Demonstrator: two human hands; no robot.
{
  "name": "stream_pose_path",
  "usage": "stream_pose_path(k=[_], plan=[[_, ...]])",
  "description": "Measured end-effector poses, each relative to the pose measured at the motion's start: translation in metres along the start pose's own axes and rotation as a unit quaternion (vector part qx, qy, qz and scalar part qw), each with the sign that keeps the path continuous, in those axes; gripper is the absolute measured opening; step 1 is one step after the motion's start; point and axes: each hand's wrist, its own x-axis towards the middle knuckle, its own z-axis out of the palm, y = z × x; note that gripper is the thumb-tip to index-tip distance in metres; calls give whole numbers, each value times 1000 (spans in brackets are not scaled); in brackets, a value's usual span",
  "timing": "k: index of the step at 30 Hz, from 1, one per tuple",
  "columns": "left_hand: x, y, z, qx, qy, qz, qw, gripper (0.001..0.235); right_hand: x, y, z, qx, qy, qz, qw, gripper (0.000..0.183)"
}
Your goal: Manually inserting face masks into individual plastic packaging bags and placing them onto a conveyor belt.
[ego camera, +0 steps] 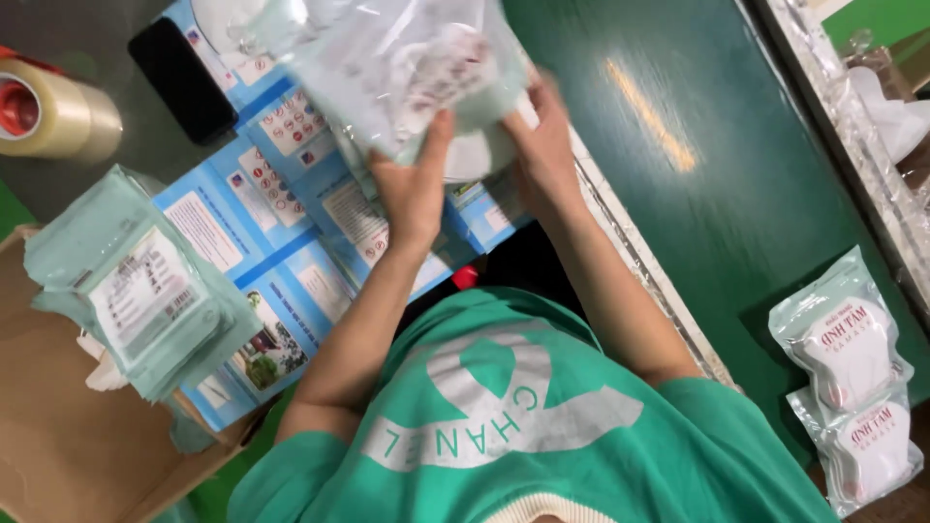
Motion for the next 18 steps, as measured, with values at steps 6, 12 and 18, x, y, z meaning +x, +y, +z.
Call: stream_pose_path(k=[6, 12, 18], plan=[[-2, -16, 2, -82, -58, 18, 995, 40, -24, -11, 0, 85, -10, 79, 993, 27], [-28, -76, 19, 33, -276, -105, 955, 39, -7, 21, -22, 14, 17, -53, 998, 15], [-53, 124, 17, 370, -107, 398, 833, 24, -51, -95, -4, -179, -94, -78, 976, 23]])
